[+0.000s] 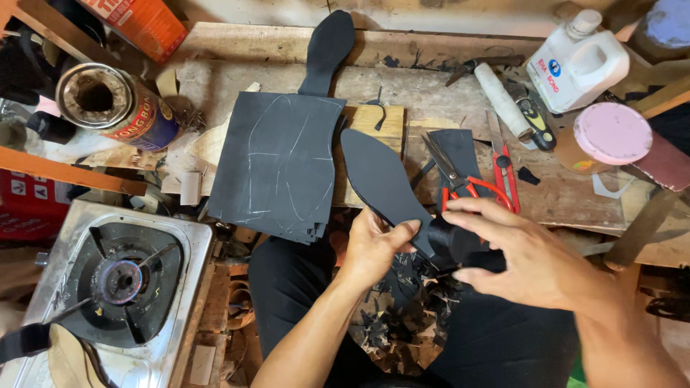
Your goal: The person stacks and inspects several black shoe insoles, then uses red-handled scissors to cut a new insole shape from a sheet of black material marked with white outlines. The person repeatedly checks the cut piece against an existing insole and continues cutting additional shapes from the material.
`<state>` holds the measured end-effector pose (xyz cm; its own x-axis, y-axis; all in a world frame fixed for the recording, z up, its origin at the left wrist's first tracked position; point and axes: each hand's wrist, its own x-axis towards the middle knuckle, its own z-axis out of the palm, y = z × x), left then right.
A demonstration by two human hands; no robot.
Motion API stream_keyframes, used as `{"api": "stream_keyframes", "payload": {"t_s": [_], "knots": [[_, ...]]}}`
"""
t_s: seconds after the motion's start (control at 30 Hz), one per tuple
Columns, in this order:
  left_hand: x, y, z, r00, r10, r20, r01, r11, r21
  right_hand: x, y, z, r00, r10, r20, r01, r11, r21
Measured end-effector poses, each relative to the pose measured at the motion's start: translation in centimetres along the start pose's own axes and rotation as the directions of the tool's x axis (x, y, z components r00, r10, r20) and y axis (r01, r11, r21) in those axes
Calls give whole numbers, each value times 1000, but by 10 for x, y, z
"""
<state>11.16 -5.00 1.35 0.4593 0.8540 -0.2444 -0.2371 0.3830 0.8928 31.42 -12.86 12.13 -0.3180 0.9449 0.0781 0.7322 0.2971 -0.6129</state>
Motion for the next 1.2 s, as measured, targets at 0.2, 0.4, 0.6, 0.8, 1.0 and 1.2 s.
{"api": "stream_keyframes", "payload": {"t_s": [0.2,0.4,0.6,0.8,1.0,1.2], "knots": [[-2,6,-1,999,-33,7,33,999,21,-7,17,3,984,127,126,-107,981,-160],[-3,3,-5,1000,-8,16,7,997,71,-7,6,5,874,283,394,-299,954,-22],[-2,0,-5,1000,-24,-8,25,998,57,-15,11,9,901,393,184,-400,916,0],[0,3,-7,998,10,-59,-9,1000,21,-18,32,39,840,494,-224,-321,786,529],[2,7,-3,997,34,-72,-31,999,45,-17,18,64,806,394,-441,-317,917,241],[1,17,0,996,13,-83,-10,999,38,-8,4,58,859,339,-384,-307,941,144]]}}
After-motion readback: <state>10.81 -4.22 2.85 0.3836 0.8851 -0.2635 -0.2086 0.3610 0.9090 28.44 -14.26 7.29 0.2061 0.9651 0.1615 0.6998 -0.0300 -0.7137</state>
